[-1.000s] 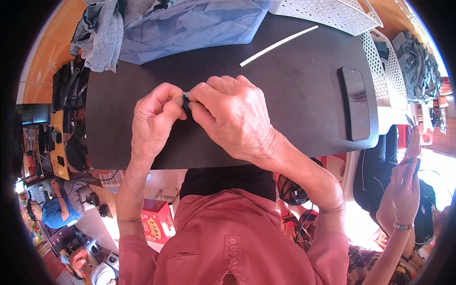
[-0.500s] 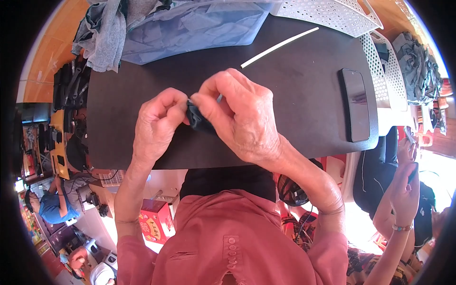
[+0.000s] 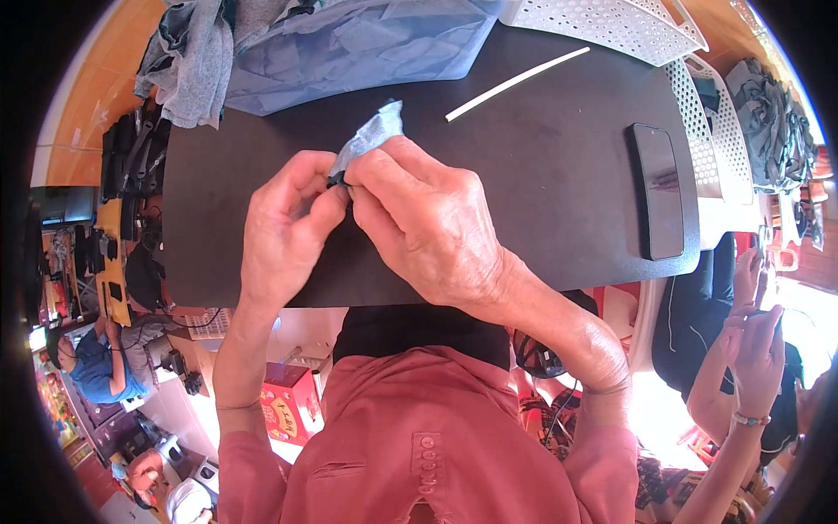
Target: Processing and folding small pieces of fabric scraps at a workbench in a textile workshop.
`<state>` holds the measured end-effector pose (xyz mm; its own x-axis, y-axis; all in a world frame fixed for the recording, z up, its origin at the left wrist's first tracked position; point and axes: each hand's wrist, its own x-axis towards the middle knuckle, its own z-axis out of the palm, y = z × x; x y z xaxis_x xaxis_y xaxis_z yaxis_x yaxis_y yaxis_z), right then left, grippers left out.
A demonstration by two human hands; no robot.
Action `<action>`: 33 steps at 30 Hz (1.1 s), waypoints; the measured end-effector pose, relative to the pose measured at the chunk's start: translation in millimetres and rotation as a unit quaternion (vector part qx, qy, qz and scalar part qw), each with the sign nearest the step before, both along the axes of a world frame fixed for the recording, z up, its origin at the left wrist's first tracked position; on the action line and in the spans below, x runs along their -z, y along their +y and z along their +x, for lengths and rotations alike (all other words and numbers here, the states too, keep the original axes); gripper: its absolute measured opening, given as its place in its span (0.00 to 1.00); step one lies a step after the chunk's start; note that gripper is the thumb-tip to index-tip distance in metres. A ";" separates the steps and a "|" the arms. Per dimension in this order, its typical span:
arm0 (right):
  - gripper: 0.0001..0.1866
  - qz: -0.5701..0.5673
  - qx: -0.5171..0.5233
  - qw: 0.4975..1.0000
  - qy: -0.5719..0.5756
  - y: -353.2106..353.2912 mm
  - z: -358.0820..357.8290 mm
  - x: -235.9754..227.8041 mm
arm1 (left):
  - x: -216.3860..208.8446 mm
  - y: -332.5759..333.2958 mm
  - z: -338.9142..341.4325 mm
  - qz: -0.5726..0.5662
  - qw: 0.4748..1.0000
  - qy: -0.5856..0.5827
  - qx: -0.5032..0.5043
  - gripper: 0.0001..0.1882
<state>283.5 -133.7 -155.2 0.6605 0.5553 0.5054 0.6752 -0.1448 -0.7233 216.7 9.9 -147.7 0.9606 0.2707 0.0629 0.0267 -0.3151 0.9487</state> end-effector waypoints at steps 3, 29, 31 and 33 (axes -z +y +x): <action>0.06 0.054 -0.031 0.998 -0.005 2.9 0.9 -0.8 | 8.3 11.7 2.4 -0.106 0.993 0.049 0.009 0.03; 0.08 -0.037 -0.014 0.997 0.068 -2.7 3.7 8.3 | 9.4 -2.9 4.3 0.104 0.993 -0.051 -0.008 0.10; 0.07 -0.057 -0.005 0.998 0.016 -3.2 3.2 7.3 | 15.6 2.1 4.1 0.185 0.977 -0.102 0.010 0.11; 0.07 -0.078 0.005 0.996 -0.035 -4.1 4.6 9.0 | 11.9 4.6 3.1 0.299 0.942 -0.144 0.045 0.14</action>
